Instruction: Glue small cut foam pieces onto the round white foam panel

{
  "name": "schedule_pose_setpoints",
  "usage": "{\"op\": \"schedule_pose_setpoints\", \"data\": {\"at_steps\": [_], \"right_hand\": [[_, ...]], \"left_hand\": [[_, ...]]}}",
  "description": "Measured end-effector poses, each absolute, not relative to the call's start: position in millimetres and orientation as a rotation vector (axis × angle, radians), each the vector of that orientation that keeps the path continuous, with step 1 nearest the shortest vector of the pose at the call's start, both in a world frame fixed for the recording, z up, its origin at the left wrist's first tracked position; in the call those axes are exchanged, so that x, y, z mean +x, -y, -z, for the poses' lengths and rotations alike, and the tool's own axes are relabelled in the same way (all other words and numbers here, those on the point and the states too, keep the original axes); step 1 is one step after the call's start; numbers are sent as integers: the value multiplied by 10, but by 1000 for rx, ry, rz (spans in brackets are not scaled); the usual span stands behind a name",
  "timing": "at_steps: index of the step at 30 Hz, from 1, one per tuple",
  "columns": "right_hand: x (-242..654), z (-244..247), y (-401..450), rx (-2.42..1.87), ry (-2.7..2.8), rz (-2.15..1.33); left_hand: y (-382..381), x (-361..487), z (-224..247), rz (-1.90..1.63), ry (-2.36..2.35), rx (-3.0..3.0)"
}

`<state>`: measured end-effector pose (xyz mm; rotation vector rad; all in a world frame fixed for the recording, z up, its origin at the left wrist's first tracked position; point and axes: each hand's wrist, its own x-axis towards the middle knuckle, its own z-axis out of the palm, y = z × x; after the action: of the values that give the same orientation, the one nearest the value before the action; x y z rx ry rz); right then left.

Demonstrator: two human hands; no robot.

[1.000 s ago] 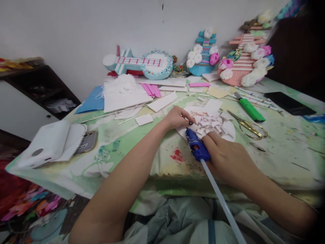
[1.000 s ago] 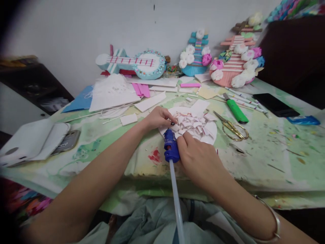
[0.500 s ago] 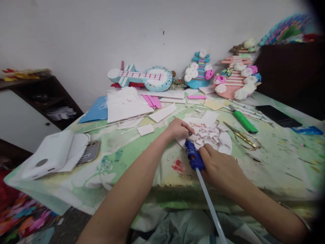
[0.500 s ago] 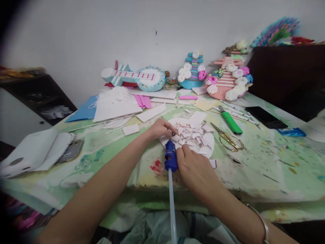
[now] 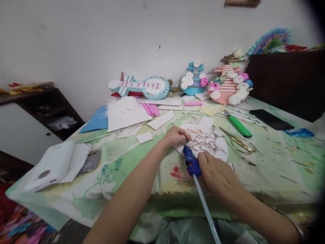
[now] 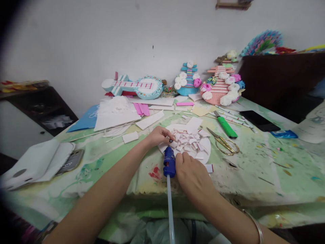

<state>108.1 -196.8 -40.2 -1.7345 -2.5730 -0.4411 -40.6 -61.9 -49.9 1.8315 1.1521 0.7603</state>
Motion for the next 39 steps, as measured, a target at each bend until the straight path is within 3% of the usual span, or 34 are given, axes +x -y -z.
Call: {"op": "schedule_pose_setpoints", "data": {"at_steps": [17,28,39], "right_hand": [[1326,443,2108,-1626,2536,477],[1832,340,2208,-1412,2007,10],[2309,155,1955,-1521,1337,-321]], "left_hand": [[601,-423,507,-769,-1052,1920],[691,-390,510,-820,-1107,2155],[785,-344,536,-902,-1162,2189]]}}
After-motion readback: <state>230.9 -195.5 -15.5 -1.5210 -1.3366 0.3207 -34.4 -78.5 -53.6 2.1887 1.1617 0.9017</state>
